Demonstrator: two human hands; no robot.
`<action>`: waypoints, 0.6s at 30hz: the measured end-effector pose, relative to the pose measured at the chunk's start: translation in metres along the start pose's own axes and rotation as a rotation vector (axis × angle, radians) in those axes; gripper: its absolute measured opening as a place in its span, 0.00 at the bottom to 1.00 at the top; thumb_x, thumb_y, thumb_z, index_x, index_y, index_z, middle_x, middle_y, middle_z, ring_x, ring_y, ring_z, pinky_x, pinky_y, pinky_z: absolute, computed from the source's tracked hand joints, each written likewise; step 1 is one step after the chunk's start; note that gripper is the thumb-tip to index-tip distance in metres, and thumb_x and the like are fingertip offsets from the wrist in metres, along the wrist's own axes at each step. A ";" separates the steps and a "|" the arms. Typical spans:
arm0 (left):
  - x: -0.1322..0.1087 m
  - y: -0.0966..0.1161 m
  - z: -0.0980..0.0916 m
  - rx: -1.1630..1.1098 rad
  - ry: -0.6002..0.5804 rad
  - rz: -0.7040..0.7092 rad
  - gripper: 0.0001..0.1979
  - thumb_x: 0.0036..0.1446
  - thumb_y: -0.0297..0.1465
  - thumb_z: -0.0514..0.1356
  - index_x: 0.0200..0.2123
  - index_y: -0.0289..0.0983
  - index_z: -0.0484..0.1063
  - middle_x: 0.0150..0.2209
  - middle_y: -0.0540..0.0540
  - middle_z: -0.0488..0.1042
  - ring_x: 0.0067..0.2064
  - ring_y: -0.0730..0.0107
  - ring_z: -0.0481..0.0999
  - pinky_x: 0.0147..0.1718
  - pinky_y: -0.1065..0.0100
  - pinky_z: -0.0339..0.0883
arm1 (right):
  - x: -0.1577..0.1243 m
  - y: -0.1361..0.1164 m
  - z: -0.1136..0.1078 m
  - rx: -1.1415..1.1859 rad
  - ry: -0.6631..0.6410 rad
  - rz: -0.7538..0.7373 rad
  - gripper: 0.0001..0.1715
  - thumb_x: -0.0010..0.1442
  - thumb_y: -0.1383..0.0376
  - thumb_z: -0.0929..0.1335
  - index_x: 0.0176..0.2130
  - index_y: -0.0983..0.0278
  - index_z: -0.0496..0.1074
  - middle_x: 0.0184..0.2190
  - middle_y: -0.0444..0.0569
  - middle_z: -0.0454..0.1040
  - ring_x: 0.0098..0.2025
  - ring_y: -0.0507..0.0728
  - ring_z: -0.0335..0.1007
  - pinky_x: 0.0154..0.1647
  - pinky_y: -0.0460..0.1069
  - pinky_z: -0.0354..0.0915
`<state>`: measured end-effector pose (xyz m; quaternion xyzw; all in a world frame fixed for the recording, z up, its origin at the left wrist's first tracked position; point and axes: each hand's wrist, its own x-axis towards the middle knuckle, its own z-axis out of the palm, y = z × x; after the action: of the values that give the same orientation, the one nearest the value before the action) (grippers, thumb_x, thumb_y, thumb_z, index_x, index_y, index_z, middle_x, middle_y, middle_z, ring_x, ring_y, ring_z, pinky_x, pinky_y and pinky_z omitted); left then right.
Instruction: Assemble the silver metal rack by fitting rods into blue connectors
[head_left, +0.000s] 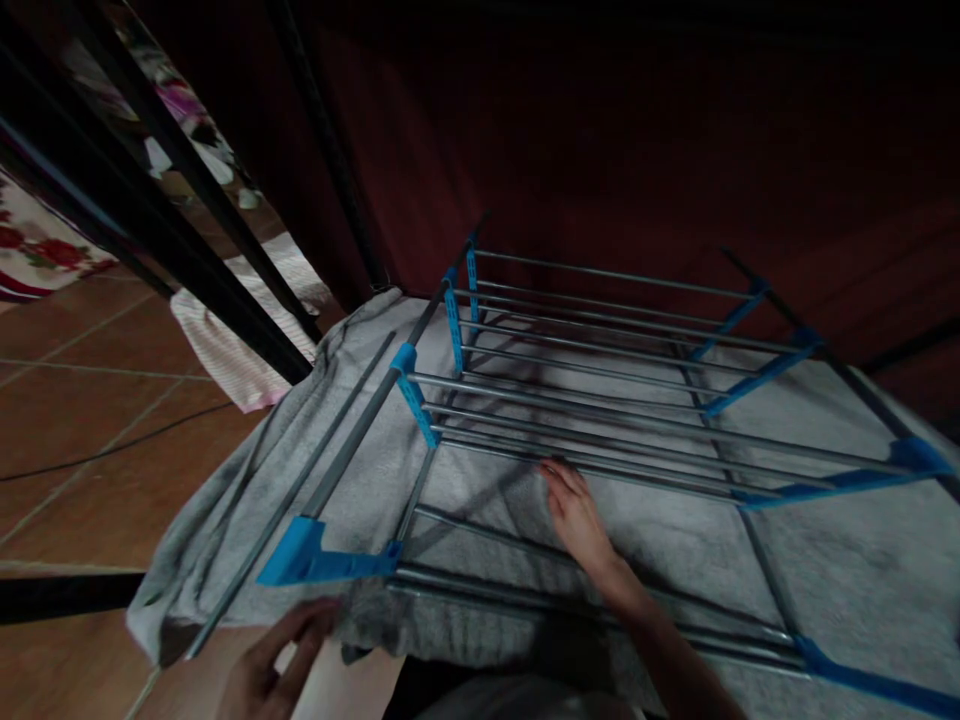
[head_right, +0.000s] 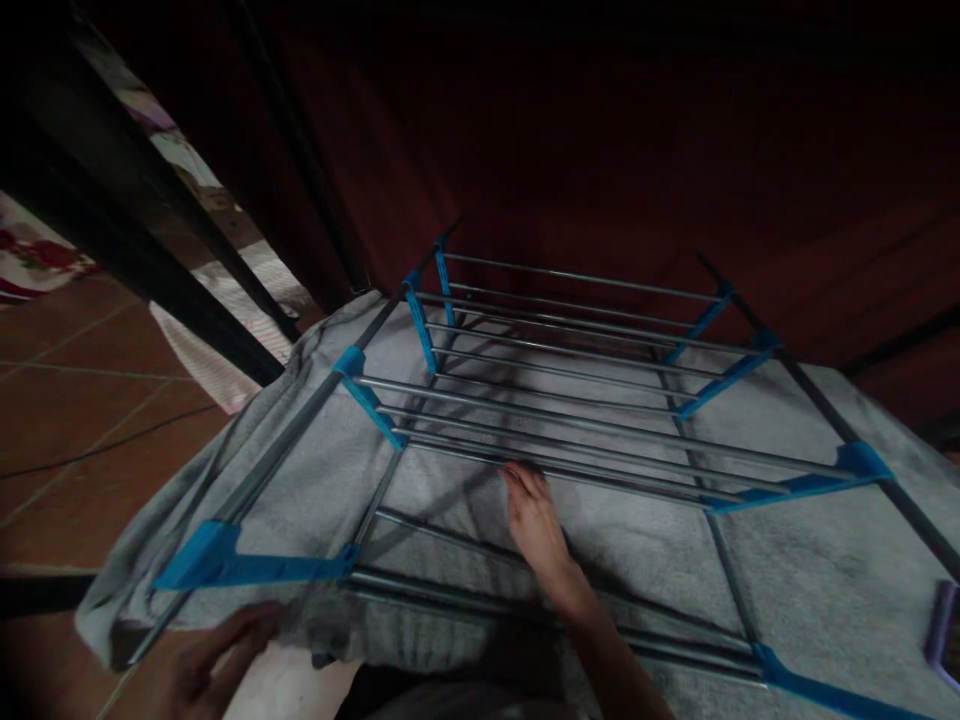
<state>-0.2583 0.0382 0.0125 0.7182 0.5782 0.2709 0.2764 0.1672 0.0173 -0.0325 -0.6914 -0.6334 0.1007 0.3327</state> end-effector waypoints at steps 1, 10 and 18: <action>0.020 0.000 -0.002 -0.001 0.083 -0.019 0.13 0.60 0.42 0.55 0.41 0.62 0.79 0.35 0.57 0.82 0.37 0.57 0.82 0.35 0.56 0.80 | 0.012 -0.008 0.009 -0.028 -0.031 -0.017 0.30 0.65 0.74 0.58 0.61 0.60 0.70 0.62 0.52 0.70 0.63 0.61 0.65 0.66 0.62 0.62; 0.181 0.057 0.091 -0.102 -0.218 0.271 0.22 0.61 0.31 0.54 0.58 0.38 0.68 0.50 0.41 0.74 0.48 0.58 0.76 0.53 0.53 0.73 | 0.076 -0.047 0.063 -0.271 -0.224 0.026 0.26 0.66 0.73 0.60 0.58 0.59 0.72 0.53 0.55 0.77 0.55 0.63 0.71 0.58 0.58 0.65; 0.195 0.072 0.103 -0.043 -0.184 0.296 0.09 0.58 0.22 0.53 0.38 0.37 0.71 0.45 0.42 0.74 0.52 0.57 0.73 0.58 0.52 0.68 | 0.082 -0.045 0.063 -0.244 -0.214 -0.013 0.24 0.66 0.73 0.61 0.57 0.58 0.72 0.55 0.52 0.76 0.57 0.61 0.72 0.58 0.55 0.66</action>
<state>-0.1005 0.2079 0.0055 0.8112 0.4324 0.2543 0.3005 0.1101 0.1146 -0.0308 -0.7079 -0.6771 0.0942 0.1774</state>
